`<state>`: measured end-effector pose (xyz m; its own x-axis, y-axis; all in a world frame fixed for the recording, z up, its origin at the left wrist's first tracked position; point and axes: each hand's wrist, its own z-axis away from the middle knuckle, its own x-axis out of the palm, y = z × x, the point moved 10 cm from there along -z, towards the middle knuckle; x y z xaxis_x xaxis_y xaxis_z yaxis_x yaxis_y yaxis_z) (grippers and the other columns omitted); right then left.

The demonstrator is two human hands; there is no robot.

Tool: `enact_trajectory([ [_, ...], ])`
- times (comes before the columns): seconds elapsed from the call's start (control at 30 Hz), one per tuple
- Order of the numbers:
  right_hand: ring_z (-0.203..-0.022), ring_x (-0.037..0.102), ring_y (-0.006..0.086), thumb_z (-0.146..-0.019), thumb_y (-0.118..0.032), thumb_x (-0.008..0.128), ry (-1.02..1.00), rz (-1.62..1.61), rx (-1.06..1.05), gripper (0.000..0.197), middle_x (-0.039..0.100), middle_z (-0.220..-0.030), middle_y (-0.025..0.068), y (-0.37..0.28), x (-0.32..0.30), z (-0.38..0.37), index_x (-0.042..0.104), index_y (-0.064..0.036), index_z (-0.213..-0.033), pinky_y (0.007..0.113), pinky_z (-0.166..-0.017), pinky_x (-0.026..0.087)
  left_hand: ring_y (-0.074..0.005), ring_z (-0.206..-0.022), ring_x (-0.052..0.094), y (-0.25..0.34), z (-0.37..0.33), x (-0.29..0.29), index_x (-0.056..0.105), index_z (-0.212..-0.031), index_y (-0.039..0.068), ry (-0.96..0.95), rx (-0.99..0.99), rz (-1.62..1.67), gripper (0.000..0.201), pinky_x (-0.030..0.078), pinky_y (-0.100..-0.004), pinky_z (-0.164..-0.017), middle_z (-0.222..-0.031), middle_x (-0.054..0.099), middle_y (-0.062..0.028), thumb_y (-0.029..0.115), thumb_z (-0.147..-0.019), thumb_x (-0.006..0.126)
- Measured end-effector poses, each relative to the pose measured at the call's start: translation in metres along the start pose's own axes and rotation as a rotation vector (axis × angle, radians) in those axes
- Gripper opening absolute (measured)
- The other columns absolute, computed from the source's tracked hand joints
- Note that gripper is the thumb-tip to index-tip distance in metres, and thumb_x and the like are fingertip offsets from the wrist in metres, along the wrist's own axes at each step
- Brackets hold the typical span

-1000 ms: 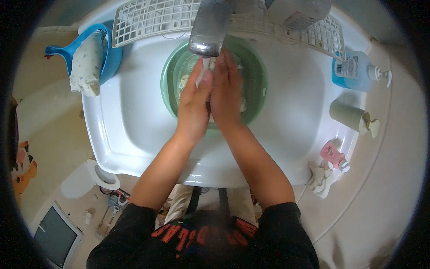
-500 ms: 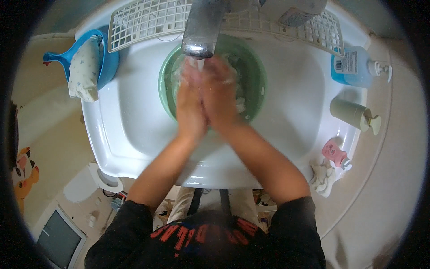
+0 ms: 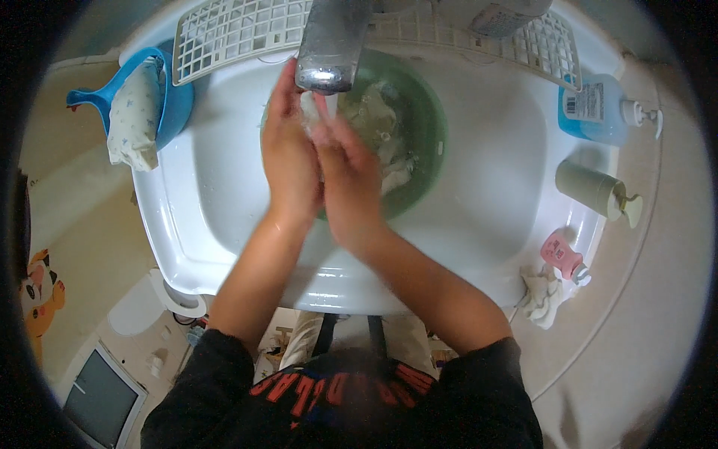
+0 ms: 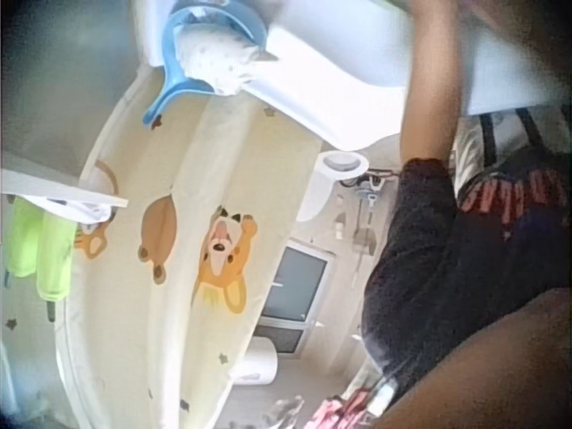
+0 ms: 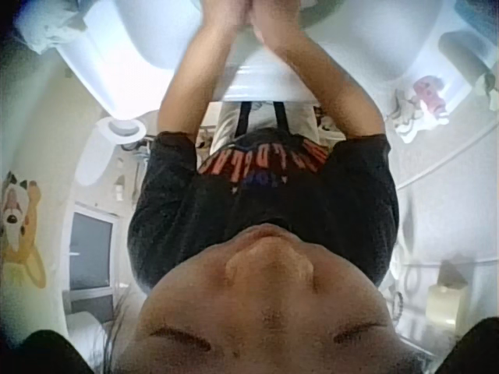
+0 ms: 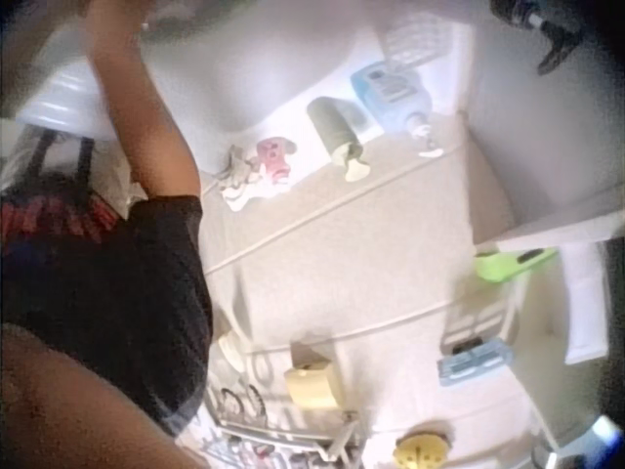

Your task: The person hand-washes white cloth items in a green basin within a sink by scrubbing them together, rinsing them under a faucet, and wringing them out.

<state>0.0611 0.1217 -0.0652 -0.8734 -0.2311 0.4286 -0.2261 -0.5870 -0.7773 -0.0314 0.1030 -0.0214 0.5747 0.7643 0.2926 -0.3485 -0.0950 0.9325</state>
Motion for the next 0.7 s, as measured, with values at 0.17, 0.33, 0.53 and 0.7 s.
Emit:
enact_trajectory([
  [0.17, -0.100, 0.058, 0.0136, -0.096, -0.019, 0.049, -0.053, 0.054, 0.052, 0.037, 0.063, -0.112, 0.0079, -0.005, -0.001, -0.009, 0.055, -0.0054, -0.129, 0.029, -0.089, 0.045, -0.0218, -0.126, 0.046, -0.010, 0.016, 0.004, 0.038, -0.143, 0.001, -0.062, 0.028, -0.193, 0.050, 0.034, -0.0300, -0.105, -0.141, 0.046, -0.0149, -0.001, -0.093, 0.033],
  [0.33, -0.103, 0.058, 0.0147, -0.096, -0.018, 0.053, -0.022, 0.221, -0.079, 0.039, 0.062, -0.112, 0.0083, -0.025, -0.003, -0.009, 0.051, -0.0020, -0.131, 0.031, -0.091, 0.045, -0.0184, -0.115, 0.051, -0.012, 0.028, 0.008, 0.036, -0.145, 0.003, -0.133, -0.046, -0.214, 0.053, 0.039, -0.0277, -0.100, -0.134, 0.050, -0.0132, -0.001, -0.092, 0.035],
  [0.53, -0.108, 0.058, 0.0173, -0.101, -0.025, 0.041, -0.060, -0.110, -0.004, 0.037, 0.059, -0.118, 0.0098, -0.024, -0.006, -0.026, 0.049, -0.0004, -0.127, 0.031, -0.096, 0.044, -0.0141, -0.101, 0.056, 0.002, 0.024, -0.003, 0.041, -0.140, 0.004, -0.031, -0.065, 0.088, 0.055, 0.045, -0.0271, -0.089, -0.115, 0.057, -0.0076, -0.004, -0.087, 0.048],
  [0.7, -0.109, 0.059, 0.0211, -0.103, -0.026, 0.033, -0.161, 0.243, -0.271, 0.040, 0.058, -0.124, 0.0111, -0.067, -0.002, -0.032, 0.046, 0.0005, -0.129, 0.033, -0.099, 0.044, -0.0150, -0.091, 0.062, -0.034, 0.029, -0.021, 0.052, -0.123, 0.001, -0.166, -0.552, -0.004, 0.033, 0.051, -0.0298, -0.080, -0.111, 0.062, -0.0089, 0.010, -0.092, 0.058],
])
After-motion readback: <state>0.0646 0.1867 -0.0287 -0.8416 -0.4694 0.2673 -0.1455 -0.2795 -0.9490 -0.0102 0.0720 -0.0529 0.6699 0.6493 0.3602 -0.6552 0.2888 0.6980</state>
